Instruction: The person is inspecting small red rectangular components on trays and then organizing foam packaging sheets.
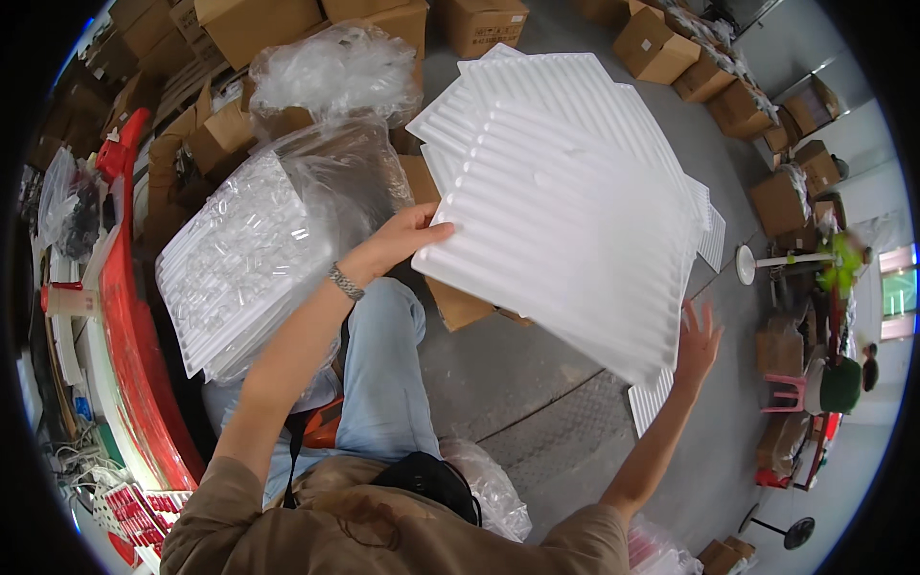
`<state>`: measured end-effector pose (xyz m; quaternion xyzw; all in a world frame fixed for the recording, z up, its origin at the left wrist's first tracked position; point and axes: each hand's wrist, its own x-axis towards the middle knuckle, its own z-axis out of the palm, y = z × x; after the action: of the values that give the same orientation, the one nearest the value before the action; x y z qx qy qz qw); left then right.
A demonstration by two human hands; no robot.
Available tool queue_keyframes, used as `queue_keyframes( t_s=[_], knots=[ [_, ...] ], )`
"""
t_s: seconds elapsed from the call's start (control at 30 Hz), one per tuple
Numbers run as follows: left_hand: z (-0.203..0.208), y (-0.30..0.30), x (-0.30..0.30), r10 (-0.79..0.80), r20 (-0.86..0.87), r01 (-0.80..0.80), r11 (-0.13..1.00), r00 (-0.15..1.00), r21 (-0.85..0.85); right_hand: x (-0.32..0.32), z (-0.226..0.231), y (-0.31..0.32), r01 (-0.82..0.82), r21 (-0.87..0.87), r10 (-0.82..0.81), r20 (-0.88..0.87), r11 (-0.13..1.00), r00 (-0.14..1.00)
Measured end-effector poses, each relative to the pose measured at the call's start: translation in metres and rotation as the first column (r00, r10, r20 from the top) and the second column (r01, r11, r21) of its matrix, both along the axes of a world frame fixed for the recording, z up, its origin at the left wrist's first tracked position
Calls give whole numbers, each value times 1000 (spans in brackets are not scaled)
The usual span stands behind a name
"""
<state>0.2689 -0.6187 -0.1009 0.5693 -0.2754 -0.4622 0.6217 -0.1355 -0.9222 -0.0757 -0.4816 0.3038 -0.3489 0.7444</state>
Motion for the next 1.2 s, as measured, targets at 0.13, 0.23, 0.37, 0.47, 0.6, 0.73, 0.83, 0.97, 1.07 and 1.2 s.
queue_keyframes(
  t_s=[0.13, 0.23, 0.37, 0.47, 0.6, 0.73, 0.83, 0.97, 1.07, 1.2],
  knots=[
    [15, 3, 0, -192, 90, 184, 979, 977, 88, -27, -9, 1, -58, -185, -48, -522, 981, 851],
    [22, -5, 9, -127, 76, 113, 981, 989, 160, -35, 6, -9, 93, -383, -299, -524, 919, 798],
    [16, -36, 20, 152, -176, -160, 987, 973, -29, 2, 42, -14, 456, -350, -558, -290, 818, 778],
    [0, -76, 7, 247, -161, -241, 969, 956, 57, 79, 33, -13, 473, -490, -571, -62, 732, 819],
    [-11, -119, -6, 337, -257, -295, 937, 906, 187, 172, -20, -18, 454, -506, -526, -1, 734, 850],
    [1, -133, -9, 261, -511, -237, 965, 819, 111, 195, -66, -27, 395, -539, -576, -218, 744, 788],
    [17, -139, -20, 279, -538, -272, 958, 795, 95, 180, -71, -26, 309, -431, -475, -355, 848, 806],
    [40, -132, -24, 289, -202, -257, 951, 936, 171, 150, -24, -19, 7, -820, -366, -248, 572, 897],
    [65, -91, -1, 229, -97, -232, 972, 969, -25, 134, 42, -13, -38, -942, -883, -327, 334, 337],
    [113, 9, 45, 38, 70, -18, 965, 997, -263, 144, 110, 9, 40, -701, -257, -208, 712, 944]
  ],
)
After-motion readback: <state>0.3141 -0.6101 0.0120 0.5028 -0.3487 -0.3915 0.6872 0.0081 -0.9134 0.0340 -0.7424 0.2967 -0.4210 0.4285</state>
